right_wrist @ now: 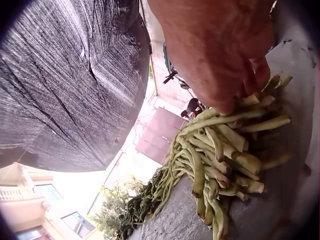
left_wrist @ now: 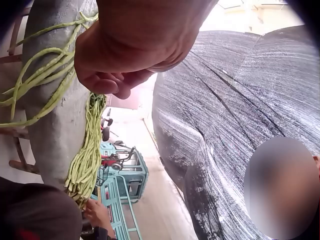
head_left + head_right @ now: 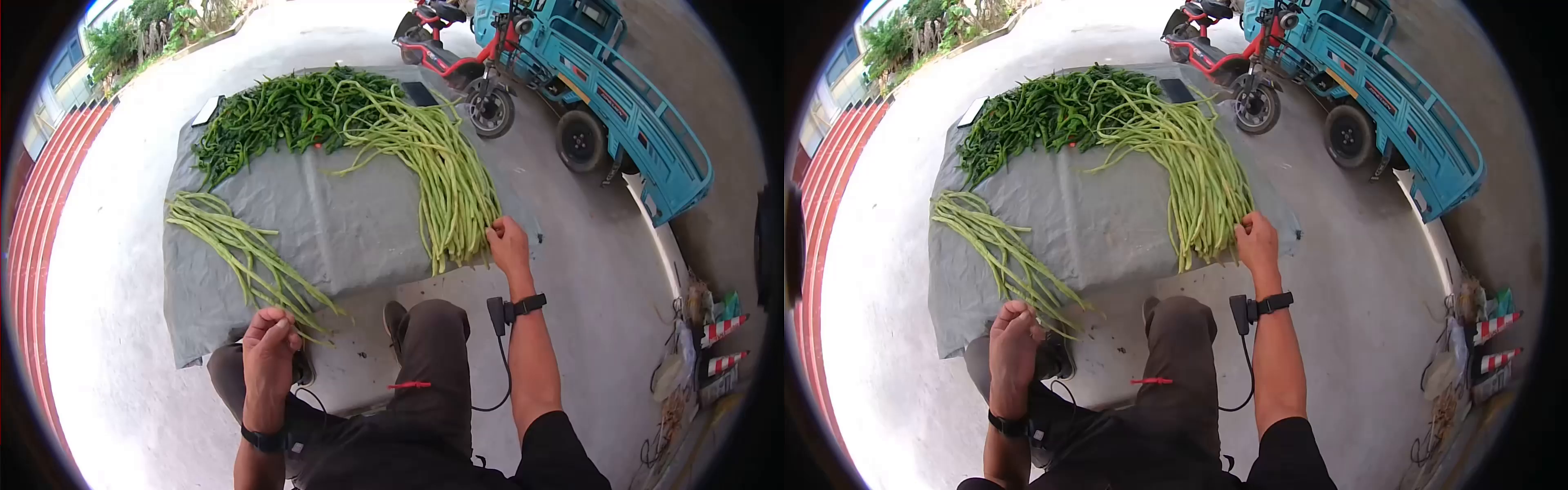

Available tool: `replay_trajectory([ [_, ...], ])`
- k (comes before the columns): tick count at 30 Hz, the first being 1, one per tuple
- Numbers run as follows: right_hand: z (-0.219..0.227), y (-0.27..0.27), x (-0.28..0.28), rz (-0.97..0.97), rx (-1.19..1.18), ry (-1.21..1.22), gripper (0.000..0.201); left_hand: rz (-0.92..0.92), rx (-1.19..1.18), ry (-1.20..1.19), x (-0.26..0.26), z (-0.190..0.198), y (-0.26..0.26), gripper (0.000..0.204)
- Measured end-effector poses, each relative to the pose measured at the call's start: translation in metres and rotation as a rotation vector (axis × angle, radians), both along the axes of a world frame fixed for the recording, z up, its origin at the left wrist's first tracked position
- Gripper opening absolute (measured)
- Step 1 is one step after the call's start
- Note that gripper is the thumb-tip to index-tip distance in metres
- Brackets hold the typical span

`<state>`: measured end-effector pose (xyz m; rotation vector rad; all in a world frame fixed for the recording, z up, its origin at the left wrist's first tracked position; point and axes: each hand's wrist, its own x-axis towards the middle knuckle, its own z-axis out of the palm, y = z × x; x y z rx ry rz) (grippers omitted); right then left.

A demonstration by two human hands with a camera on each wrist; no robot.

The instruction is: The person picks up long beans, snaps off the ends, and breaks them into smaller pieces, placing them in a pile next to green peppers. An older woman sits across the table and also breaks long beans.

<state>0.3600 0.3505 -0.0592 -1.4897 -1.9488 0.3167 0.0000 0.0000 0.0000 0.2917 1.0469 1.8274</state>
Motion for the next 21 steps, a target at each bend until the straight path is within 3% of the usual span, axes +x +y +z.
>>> replay_trajectory([
  [8, 0.004, 0.021, 0.011, -0.046, 0.072, 0.010, 0.015, -0.001, -0.024, -0.030, 0.015, -0.010, 0.002, 0.012],
  [11, -0.005, 0.039, 0.019, -0.066, -0.081, 0.271, 0.011, -0.015, -0.031, -0.046, 0.016, -0.014, -0.002, 0.011],
  [14, 0.051, 0.007, 0.002, -0.114, -0.218, 0.421, 0.009, -0.036, -0.065, -0.035, 0.015, -0.020, -0.006, 0.013],
  [21, 0.095, -0.022, -0.013, -0.142, 0.043, 0.427, 0.009, -0.038, -0.107, -0.043, 0.022, -0.024, -0.018, 0.011],
])
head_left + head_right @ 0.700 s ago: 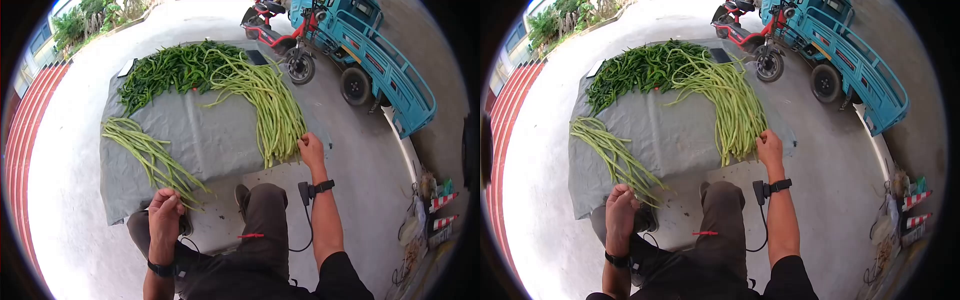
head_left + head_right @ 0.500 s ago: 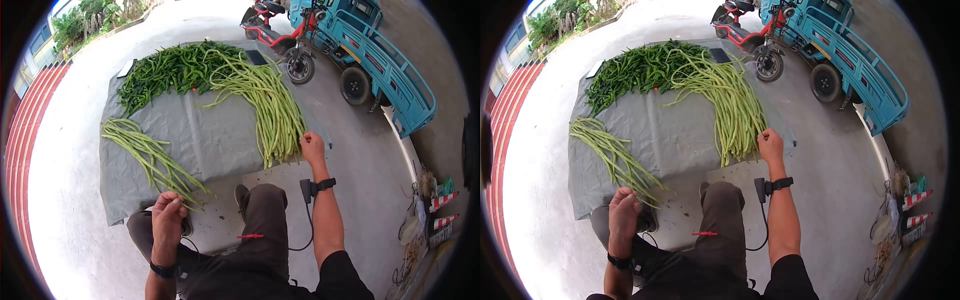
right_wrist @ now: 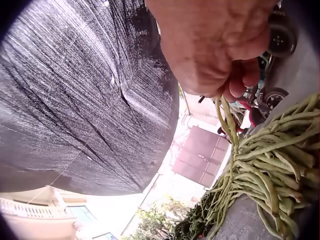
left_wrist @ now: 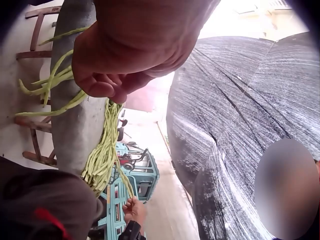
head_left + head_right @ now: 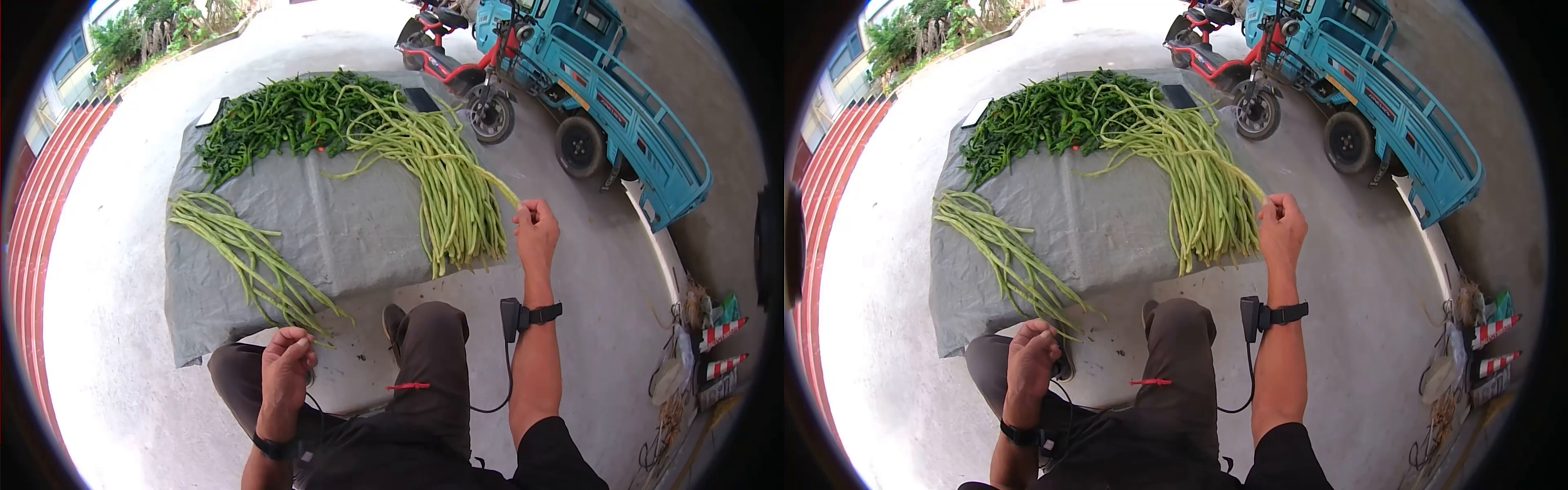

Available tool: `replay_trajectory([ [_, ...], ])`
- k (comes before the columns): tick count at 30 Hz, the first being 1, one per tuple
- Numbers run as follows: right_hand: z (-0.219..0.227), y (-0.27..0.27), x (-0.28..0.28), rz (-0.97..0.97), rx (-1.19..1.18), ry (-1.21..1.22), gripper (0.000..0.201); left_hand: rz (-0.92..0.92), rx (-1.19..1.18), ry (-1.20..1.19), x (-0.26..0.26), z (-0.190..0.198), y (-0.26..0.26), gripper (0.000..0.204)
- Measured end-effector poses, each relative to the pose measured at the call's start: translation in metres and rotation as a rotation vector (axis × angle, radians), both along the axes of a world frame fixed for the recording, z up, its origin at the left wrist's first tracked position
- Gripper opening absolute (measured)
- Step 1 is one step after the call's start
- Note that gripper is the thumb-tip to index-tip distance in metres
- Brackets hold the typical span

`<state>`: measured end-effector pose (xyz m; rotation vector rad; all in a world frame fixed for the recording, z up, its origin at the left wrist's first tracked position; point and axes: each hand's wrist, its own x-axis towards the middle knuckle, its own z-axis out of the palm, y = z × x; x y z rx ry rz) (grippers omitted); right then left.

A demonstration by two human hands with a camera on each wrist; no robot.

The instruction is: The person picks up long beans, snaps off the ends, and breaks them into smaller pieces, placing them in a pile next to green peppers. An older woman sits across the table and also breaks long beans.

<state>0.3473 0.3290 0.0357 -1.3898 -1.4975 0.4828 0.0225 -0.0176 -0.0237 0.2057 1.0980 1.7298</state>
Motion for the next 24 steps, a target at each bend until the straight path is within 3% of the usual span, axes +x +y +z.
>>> replay_trajectory([
  [5, 0.039, -0.034, -0.014, -0.024, 0.102, 0.059, 0.008, -0.016, 0.028, -0.003, 0.004, -0.002, -0.005, 0.012],
  [14, 0.058, -0.103, -0.051, 0.164, 0.364, -0.122, 0.007, -0.088, 0.041, 0.121, 0.016, 0.011, -0.004, 0.011],
  [20, 0.069, -0.163, -0.083, 0.476, 0.340, -0.226, 0.011, -0.140, 0.199, 0.548, 0.036, 0.049, 0.018, 0.021],
  [24, 0.078, -0.189, -0.094, 0.671, 0.182, -0.204, 0.011, -0.149, 0.280, 1.099, 0.052, 0.089, 0.043, 0.042],
])
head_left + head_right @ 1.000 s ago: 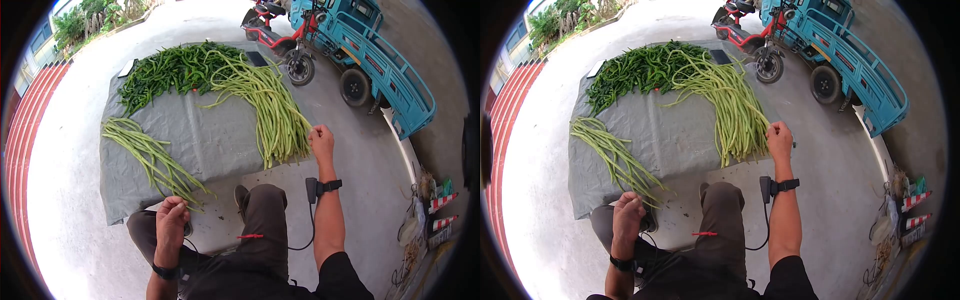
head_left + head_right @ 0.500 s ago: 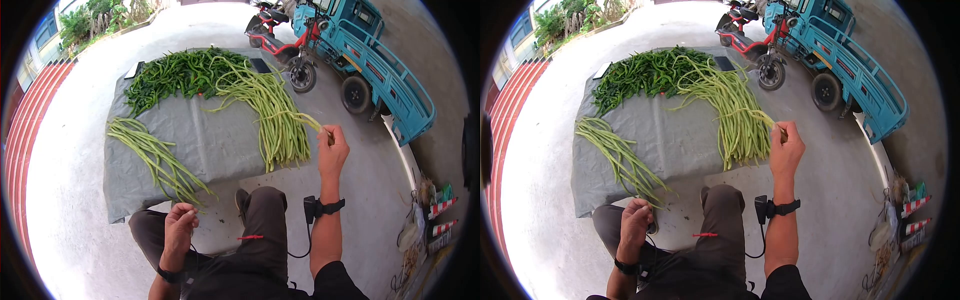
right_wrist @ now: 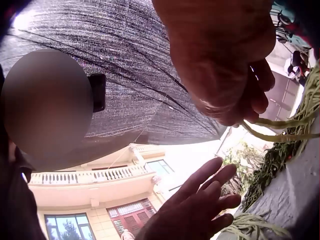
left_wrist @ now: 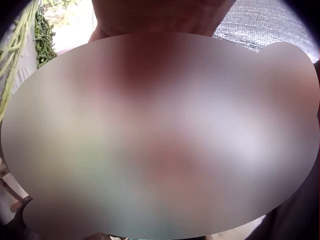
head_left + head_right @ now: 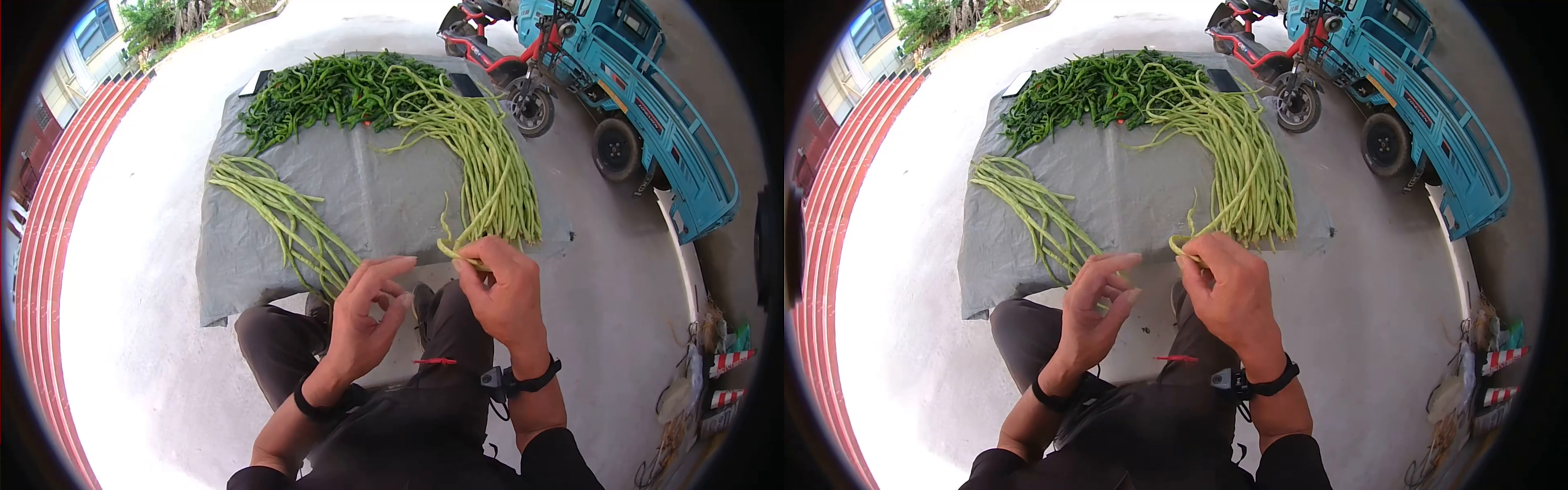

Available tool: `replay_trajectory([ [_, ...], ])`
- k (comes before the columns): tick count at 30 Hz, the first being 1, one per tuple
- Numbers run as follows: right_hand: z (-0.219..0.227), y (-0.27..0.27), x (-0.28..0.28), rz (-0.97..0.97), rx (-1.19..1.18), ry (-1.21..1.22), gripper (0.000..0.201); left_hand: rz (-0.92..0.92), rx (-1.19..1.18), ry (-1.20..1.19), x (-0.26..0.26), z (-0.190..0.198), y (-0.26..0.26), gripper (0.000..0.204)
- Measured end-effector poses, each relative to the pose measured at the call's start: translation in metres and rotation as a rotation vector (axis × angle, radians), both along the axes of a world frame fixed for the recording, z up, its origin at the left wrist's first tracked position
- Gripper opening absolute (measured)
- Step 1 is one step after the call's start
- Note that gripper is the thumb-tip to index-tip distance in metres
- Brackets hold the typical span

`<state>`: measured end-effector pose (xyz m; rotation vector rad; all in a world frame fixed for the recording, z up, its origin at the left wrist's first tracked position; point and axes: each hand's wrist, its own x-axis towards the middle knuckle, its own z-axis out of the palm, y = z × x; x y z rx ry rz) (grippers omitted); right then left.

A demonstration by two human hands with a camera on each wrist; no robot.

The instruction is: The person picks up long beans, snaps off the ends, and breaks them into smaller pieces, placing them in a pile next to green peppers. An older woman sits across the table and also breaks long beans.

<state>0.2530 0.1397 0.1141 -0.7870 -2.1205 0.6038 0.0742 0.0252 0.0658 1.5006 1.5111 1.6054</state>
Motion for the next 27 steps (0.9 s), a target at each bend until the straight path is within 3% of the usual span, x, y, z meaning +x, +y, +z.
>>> replay_trajectory([
  [3, 0.007, -0.005, -0.001, 0.093, -0.147, 0.005, 0.011, -0.020, -0.003, 0.103, 0.016, 0.022, 0.011, 0.048],
  [9, 0.018, -0.005, 0.008, 0.203, -0.314, -0.032, 0.012, -0.068, -0.022, 0.162, 0.018, 0.010, 0.019, 0.040],
  [16, 0.008, 0.000, 0.010, 0.275, -0.521, 0.088, 0.022, -0.142, -0.060, -0.111, 0.019, -0.004, 0.019, 0.021],
  [22, -0.005, -0.002, 0.009, 0.437, -0.986, 0.539, 0.040, -0.234, -0.080, -0.511, 0.021, -0.008, 0.017, 0.012],
  [27, -0.021, -0.006, 0.004, 0.421, -0.938, 0.591, 0.028, -0.219, -0.072, -0.534, 0.021, -0.010, 0.014, 0.012],
])
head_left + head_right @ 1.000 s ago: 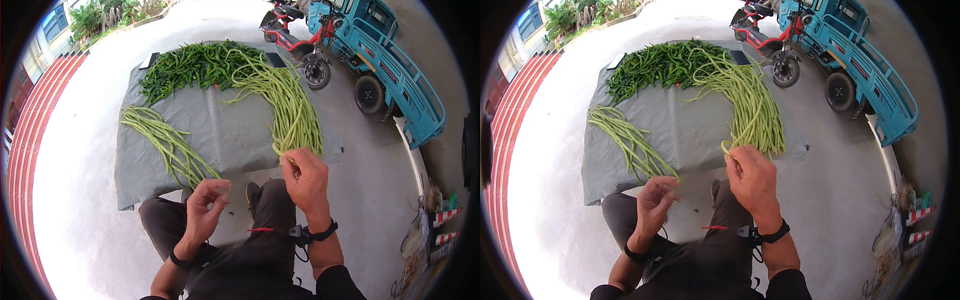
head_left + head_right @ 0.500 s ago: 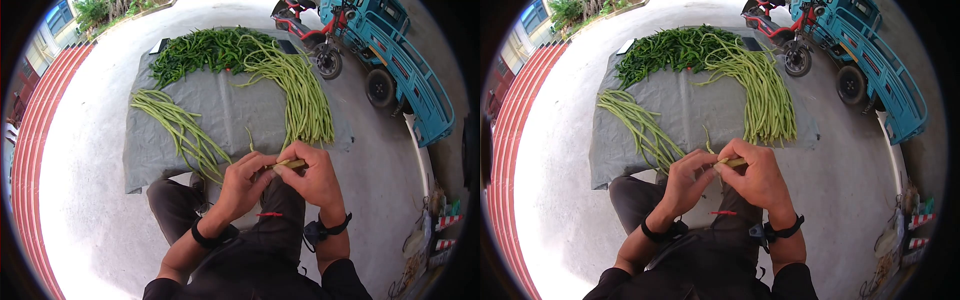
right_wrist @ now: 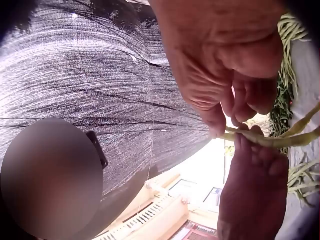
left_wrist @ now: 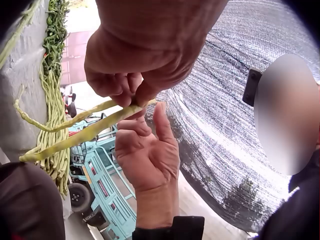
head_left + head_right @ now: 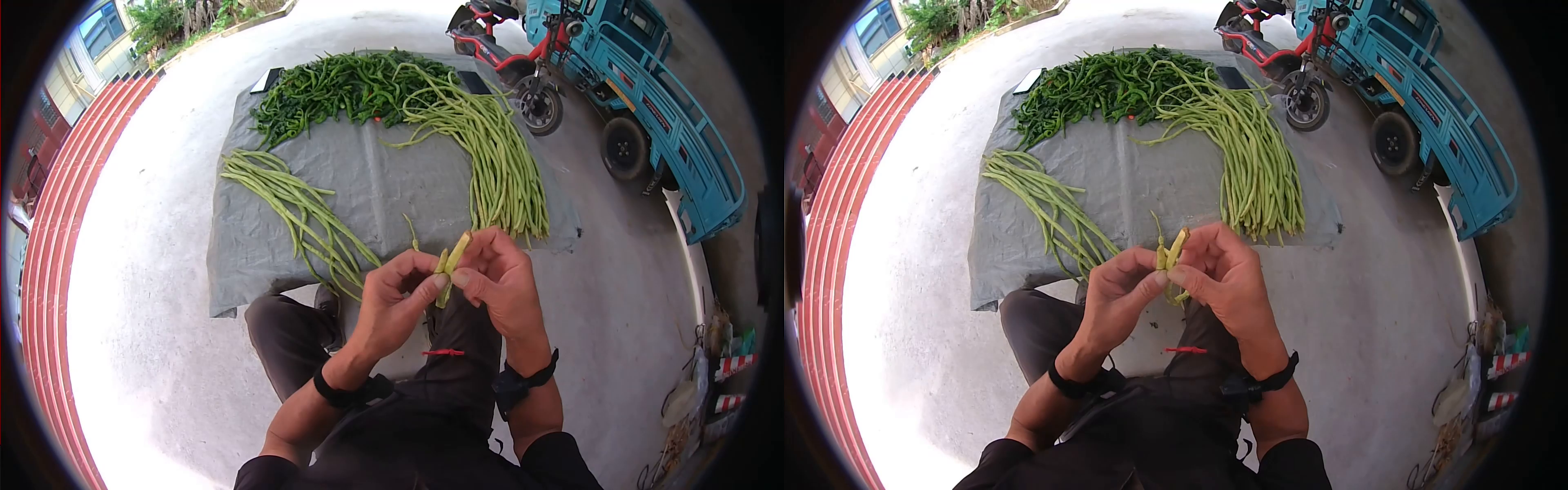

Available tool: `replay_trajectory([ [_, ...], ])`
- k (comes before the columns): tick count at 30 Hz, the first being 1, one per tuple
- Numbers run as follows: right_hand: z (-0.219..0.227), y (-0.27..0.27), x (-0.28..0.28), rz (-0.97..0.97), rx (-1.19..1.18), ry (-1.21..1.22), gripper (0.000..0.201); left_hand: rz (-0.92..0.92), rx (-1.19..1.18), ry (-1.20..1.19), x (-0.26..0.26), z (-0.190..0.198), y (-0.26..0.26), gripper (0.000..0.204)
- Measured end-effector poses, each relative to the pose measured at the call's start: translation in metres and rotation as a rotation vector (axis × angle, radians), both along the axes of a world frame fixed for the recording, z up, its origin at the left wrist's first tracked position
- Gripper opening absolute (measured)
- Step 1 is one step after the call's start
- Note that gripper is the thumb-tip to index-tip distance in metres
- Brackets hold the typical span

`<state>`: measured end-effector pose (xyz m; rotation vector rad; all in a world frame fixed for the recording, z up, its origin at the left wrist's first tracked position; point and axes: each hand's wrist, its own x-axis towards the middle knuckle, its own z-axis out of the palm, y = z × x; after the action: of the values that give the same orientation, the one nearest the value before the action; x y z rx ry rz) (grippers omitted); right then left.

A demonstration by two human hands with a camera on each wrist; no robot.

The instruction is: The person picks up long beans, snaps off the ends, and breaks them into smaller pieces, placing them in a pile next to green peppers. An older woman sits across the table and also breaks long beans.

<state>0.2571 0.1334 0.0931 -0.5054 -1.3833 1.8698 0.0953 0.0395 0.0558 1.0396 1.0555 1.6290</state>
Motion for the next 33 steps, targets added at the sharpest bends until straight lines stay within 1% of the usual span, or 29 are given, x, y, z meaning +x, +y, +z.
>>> replay_trajectory([
  [4, -0.001, -0.008, -0.004, -0.083, 0.138, -0.094, 0.016, -0.009, -0.020, 0.001, -0.001, 0.000, -0.002, 0.014],
  [7, -0.002, -0.011, -0.006, -0.120, 0.176, -0.120, 0.011, -0.013, -0.032, 0.008, -0.003, 0.000, -0.004, 0.016],
  [9, 0.002, -0.014, -0.008, -0.150, 0.245, -0.146, 0.010, -0.005, -0.027, -0.005, -0.003, -0.001, -0.006, 0.017],
  [13, -0.004, -0.016, -0.009, -0.176, 0.343, -0.223, 0.007, 0.075, -0.006, -0.066, 0.001, 0.007, -0.007, 0.012],
  [15, -0.002, -0.017, -0.009, -0.186, 0.355, -0.238, 0.007, 0.114, 0.005, -0.060, 0.002, 0.007, -0.006, 0.009],
  [18, 0.000, -0.019, -0.011, -0.193, 0.364, -0.248, 0.007, 0.105, 0.011, 0.024, -0.002, -0.003, -0.008, 0.007],
  [24, 0.006, -0.022, -0.009, -0.175, 0.378, -0.303, 0.007, 0.112, -0.006, 0.095, -0.003, 0.000, -0.010, 0.006],
  [27, 0.007, -0.022, -0.009, -0.170, 0.421, -0.316, 0.007, 0.112, -0.033, 0.093, -0.003, 0.001, -0.012, 0.006],
  [30, 0.010, -0.023, -0.007, -0.156, 0.476, -0.332, 0.009, 0.072, -0.044, 0.082, -0.008, -0.002, -0.014, 0.008],
  [33, 0.014, -0.025, -0.006, -0.146, 0.523, -0.350, 0.011, 0.080, -0.021, 0.063, -0.008, -0.002, -0.013, 0.008],
])
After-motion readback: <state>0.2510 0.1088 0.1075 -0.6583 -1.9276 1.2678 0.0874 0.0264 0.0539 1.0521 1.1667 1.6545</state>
